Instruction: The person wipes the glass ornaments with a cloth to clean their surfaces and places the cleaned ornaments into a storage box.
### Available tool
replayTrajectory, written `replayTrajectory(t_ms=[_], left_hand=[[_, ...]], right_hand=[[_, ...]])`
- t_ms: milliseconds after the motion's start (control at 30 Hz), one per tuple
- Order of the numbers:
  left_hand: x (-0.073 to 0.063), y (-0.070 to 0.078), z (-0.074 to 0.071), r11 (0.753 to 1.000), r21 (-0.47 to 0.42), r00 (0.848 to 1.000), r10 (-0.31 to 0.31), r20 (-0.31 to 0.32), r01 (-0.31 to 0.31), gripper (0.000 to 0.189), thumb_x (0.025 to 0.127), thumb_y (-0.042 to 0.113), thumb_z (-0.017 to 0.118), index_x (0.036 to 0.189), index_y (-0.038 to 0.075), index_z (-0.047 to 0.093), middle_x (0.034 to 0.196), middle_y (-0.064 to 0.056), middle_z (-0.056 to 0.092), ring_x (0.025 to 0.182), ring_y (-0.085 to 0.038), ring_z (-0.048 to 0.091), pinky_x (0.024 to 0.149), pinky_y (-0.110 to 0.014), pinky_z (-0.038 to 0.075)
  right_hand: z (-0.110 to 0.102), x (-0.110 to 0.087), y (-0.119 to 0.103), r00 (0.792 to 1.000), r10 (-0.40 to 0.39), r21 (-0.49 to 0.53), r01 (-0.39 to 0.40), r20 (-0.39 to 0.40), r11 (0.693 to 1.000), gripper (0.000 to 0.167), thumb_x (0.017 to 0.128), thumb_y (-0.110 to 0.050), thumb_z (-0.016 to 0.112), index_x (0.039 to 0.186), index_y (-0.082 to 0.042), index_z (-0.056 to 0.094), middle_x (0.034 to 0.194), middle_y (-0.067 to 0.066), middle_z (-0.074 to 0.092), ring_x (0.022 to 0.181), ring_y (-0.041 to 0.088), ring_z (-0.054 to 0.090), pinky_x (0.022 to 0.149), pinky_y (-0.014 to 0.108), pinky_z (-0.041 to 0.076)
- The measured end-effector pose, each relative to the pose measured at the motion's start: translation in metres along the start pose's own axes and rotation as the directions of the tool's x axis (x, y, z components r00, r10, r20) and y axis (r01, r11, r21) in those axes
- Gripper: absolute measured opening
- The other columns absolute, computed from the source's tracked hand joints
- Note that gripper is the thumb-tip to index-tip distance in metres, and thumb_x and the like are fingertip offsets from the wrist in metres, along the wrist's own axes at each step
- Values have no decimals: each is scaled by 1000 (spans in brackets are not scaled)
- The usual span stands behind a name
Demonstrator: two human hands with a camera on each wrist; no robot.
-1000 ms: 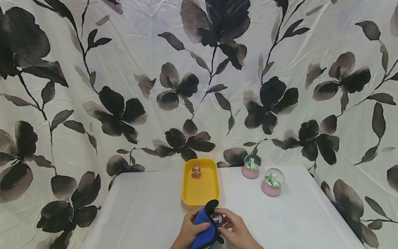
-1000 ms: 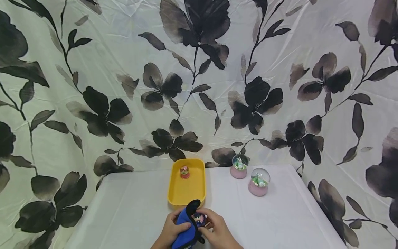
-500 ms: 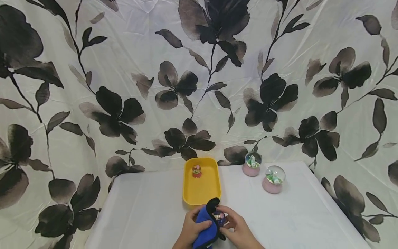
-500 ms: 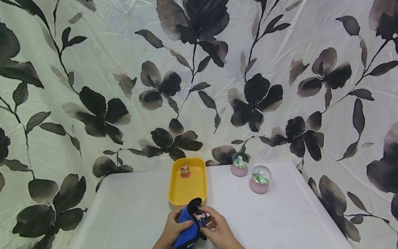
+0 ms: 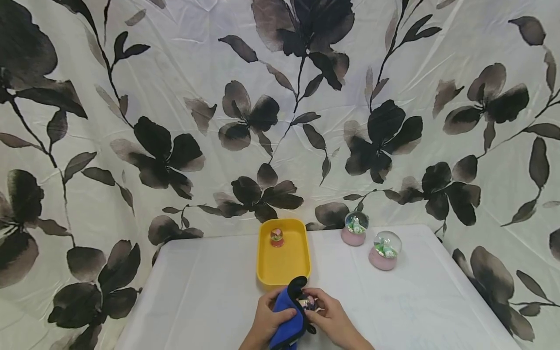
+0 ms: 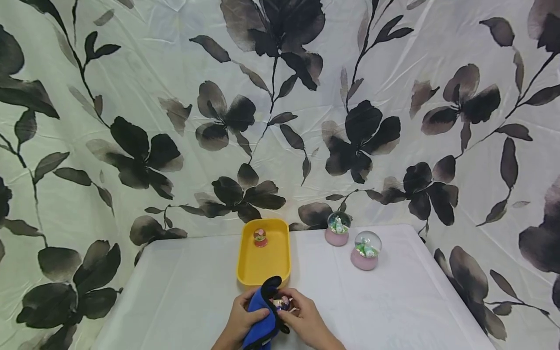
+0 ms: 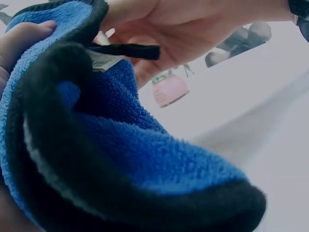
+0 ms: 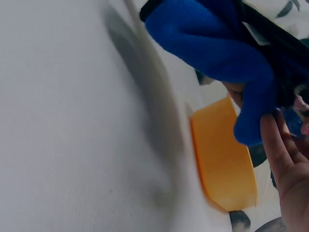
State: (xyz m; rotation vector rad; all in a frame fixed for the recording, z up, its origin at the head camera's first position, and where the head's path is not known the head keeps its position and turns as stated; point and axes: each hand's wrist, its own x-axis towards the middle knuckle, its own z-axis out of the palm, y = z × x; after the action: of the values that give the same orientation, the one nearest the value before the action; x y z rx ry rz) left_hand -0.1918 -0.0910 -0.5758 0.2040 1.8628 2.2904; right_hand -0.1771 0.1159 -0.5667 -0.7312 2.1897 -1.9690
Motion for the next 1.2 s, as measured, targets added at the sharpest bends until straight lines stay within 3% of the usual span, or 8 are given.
replayTrajectory(t_ms=[233, 400, 567, 700, 800, 933, 1033, 1200], left_hand=[[1, 5, -5, 998, 47, 998, -32, 56, 29, 52, 78, 8, 78, 126, 1, 60, 117, -12, 63, 105, -26, 59, 89, -35, 48], [4, 4, -2, 997, 69, 996, 24, 91, -30, 54, 76, 7, 80, 125, -1, 59, 118, -15, 62, 106, -28, 58, 88, -36, 49], [0, 0, 0, 999, 48, 996, 2, 90, -6, 55, 75, 4, 80, 125, -2, 59, 116, -14, 62, 104, -27, 59, 86, -35, 49], [-1, 0, 0, 1000, 29, 997, 3, 81, -5, 56, 74, 2, 79, 125, -4, 58, 115, -14, 63, 103, -27, 59, 86, -35, 49], [-1, 0, 1, 999, 35, 996, -6, 84, 3, 56, 75, 3, 79, 127, -3, 58, 117, -15, 62, 104, -27, 59, 87, -36, 48], [-3, 0, 0, 997, 73, 997, -6, 82, 0, 56, 76, 7, 80, 127, 0, 58, 117, -13, 63, 104, -26, 59, 87, -35, 49], [-4, -1, -2, 995, 93, 997, 30, 72, -37, 55, 75, 5, 80, 125, -2, 59, 115, -13, 63, 102, -25, 61, 85, -34, 50], [-1, -4, -4, 996, 47, 995, 72, 65, -75, 53, 74, 0, 79, 123, -5, 58, 114, -14, 64, 100, -25, 62, 85, -34, 51]], right_hand=[[-1, -4, 3, 983, -180, -41, 181, 33, 983, 49, 90, -1, 65, 136, -1, 48, 124, 23, 56, 87, 18, 64, 67, 34, 56], [0, -2, 1, 995, -96, -61, 94, -38, 994, 38, 94, -6, 61, 130, -3, 52, 100, 14, 58, 77, 7, 61, 64, 32, 56], [-2, -9, 1, 999, -37, 40, 38, -17, 998, 47, 92, -4, 64, 137, 0, 47, 117, 18, 58, 86, 13, 65, 69, 36, 56], [-3, -11, 4, 988, -157, 5, 157, 8, 988, 54, 88, 1, 67, 138, -3, 46, 127, 22, 53, 88, 17, 61, 69, 36, 56], [-3, -9, 6, 975, -223, -106, 224, 19, 969, 46, 91, -1, 64, 134, -4, 48, 114, 17, 57, 80, 12, 58, 63, 31, 56], [-1, -7, 6, 991, -135, -182, 135, 15, 974, 34, 97, -11, 58, 130, -10, 49, 107, 3, 58, 72, 3, 54, 60, 25, 52], [1, -6, 4, 999, -44, -137, 45, 8, 990, 33, 98, -15, 58, 130, -11, 50, 109, 4, 59, 73, 2, 54, 63, 25, 52], [-1, -4, 2, 997, -71, -66, 72, 8, 995, 51, 89, -2, 67, 136, -6, 48, 118, 16, 58, 80, 10, 60, 69, 32, 56]])
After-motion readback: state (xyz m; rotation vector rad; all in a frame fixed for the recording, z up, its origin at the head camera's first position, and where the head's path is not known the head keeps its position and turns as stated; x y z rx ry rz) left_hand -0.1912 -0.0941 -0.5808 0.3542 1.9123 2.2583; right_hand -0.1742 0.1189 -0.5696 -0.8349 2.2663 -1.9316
